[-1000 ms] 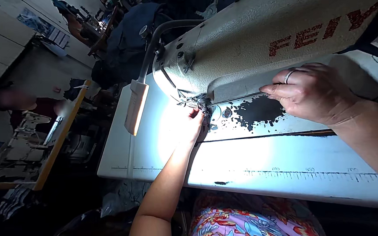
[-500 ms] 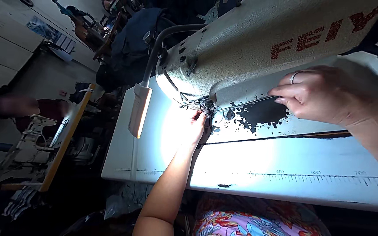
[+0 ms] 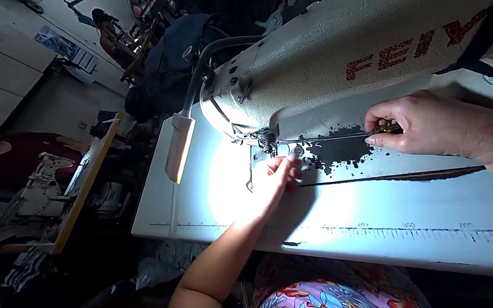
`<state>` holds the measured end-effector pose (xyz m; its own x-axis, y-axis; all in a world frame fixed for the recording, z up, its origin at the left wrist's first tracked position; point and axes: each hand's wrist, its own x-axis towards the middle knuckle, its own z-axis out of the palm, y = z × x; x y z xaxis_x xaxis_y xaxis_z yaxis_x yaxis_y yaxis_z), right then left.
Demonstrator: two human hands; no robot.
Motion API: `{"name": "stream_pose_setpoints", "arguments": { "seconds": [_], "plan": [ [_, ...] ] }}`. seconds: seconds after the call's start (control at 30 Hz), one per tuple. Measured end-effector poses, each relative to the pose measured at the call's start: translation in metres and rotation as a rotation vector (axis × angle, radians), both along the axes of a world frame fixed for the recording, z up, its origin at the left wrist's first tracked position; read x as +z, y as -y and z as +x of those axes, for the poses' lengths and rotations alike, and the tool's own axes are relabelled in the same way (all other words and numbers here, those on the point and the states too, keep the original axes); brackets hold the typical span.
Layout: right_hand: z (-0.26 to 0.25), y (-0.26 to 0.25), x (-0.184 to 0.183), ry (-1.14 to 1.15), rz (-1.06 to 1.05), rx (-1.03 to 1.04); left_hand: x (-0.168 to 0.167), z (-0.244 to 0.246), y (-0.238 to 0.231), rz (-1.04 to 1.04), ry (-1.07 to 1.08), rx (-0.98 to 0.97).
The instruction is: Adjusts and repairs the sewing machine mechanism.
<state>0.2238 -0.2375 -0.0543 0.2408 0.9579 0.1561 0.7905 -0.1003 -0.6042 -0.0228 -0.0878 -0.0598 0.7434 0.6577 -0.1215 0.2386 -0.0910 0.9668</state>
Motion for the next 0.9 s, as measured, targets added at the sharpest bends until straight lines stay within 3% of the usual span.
{"name": "stream_pose_setpoints", "arguments": {
  "seconds": [0.1,0.23,0.43,0.63,0.9],
  "plan": [
    [-0.005,0.000,0.009,-0.037,-0.107,0.020,0.001,0.021,0.019,-0.317,0.047,-0.033],
    [-0.006,-0.002,0.004,-0.041,-0.078,0.041,0.002,0.044,0.023,-0.532,0.160,0.022],
    [-0.001,0.005,0.015,-0.013,-0.114,0.021,0.002,0.060,0.021,-0.549,0.291,0.092],
    [0.003,0.001,0.002,0.064,-0.102,-0.047,-0.006,0.054,0.012,-0.504,0.325,0.129],
    [-0.002,0.001,0.009,-0.020,-0.057,0.002,-0.006,0.054,0.014,-0.451,0.362,0.168]
  ]
}}
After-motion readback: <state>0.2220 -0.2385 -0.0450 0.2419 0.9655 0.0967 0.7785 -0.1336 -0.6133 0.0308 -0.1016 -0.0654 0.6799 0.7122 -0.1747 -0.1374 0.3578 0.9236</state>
